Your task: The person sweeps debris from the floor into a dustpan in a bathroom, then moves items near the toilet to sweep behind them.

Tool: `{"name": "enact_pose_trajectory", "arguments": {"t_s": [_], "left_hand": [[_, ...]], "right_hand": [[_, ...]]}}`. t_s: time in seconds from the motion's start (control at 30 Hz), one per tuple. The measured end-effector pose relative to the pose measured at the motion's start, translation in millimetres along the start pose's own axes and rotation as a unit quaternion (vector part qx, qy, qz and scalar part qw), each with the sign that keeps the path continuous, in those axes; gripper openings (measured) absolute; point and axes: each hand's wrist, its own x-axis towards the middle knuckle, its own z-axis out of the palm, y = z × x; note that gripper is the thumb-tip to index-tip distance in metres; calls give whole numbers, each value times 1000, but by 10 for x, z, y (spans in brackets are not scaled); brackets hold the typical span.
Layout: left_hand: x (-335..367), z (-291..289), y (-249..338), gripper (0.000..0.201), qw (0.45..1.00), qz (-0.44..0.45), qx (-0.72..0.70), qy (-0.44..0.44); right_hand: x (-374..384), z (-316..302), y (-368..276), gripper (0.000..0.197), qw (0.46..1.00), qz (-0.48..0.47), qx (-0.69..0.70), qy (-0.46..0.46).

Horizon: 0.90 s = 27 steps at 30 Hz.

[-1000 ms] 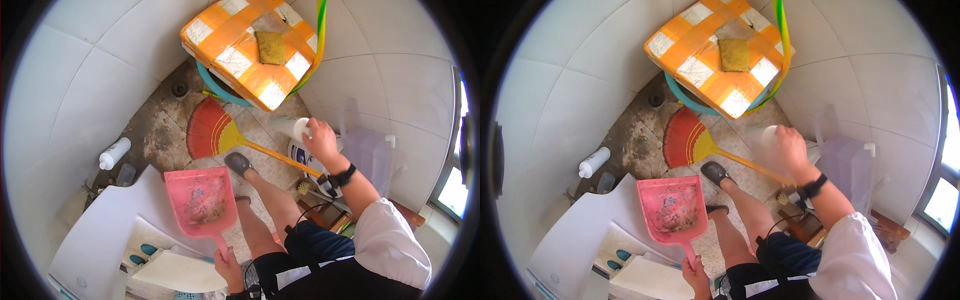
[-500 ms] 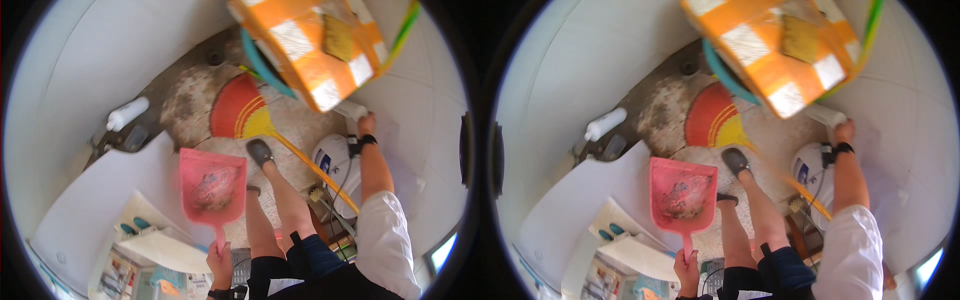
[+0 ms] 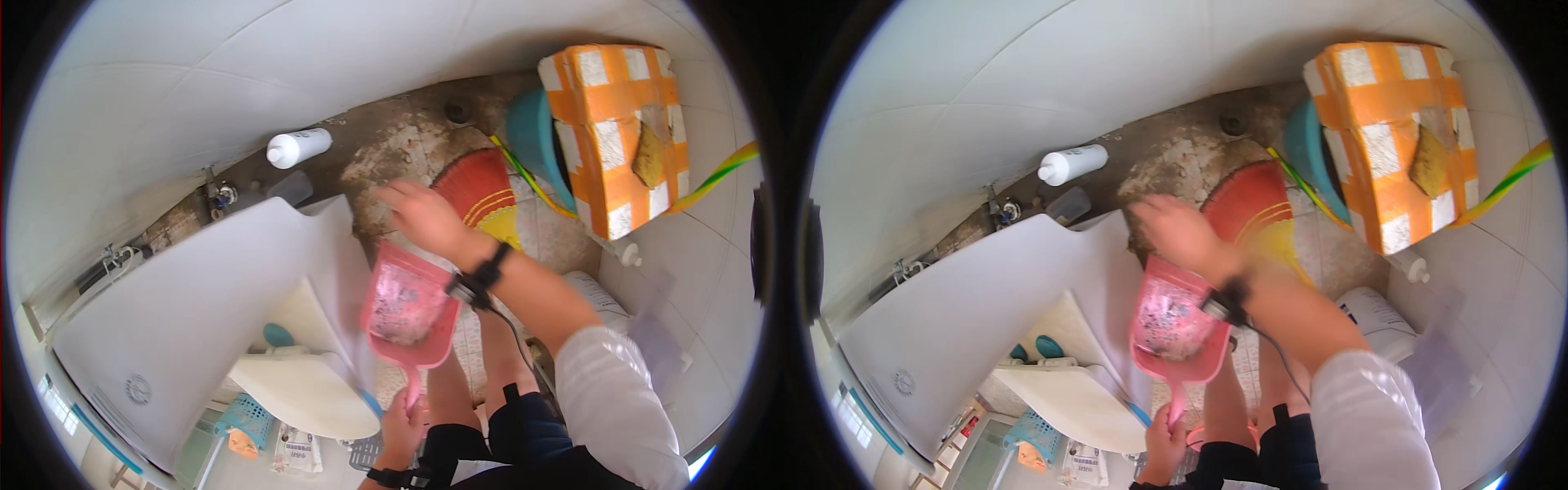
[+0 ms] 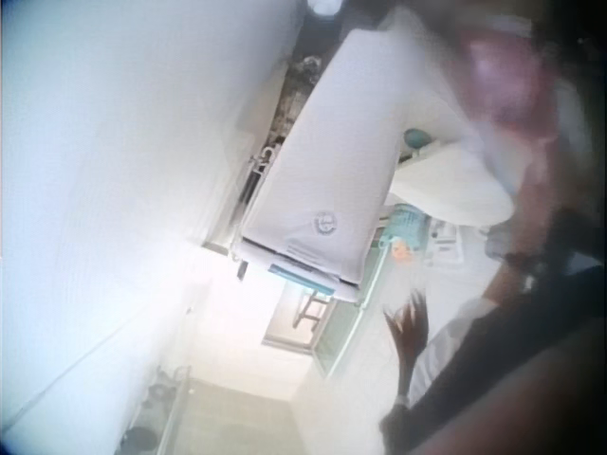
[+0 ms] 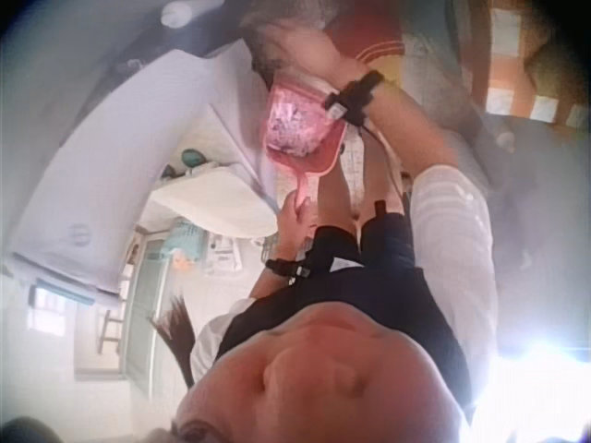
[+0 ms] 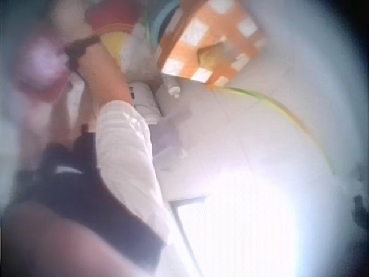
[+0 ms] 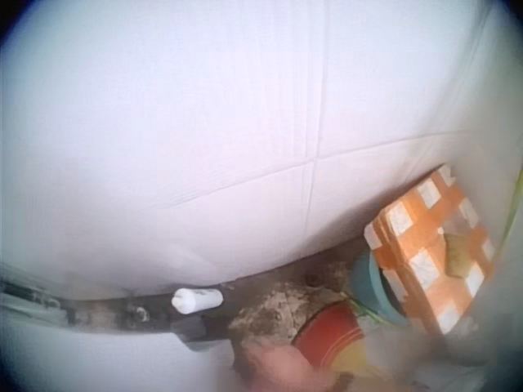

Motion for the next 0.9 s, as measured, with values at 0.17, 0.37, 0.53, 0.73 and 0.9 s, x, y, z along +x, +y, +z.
{"name": "enact_pose_trajectory", "arguments": {"t_s": [0.17, 0.37, 0.53, 0.73, 0.9], "left_hand": [[67, -28, -547, 27, 983, 169, 76, -1], [16, 2, -803, 33, 978, 197, 45, 42], [60, -6, -745, 35, 996, 71, 36, -28], [45, -69, -619, 35, 988, 132, 9, -81], [50, -28, -577, 31, 990, 129, 37, -45]], "right_hand": [[1429, 760, -163, 55, 981, -107, -153, -54], [1845, 1164, -121, 30, 952, -158, -243, -97], [1549, 1085, 140, 22, 955, -155, -246, -58], [392, 236, 292, 25, 991, 24, -61, 117], [-1070, -811, -180, 24, 978, 139, -86, 126]]}}
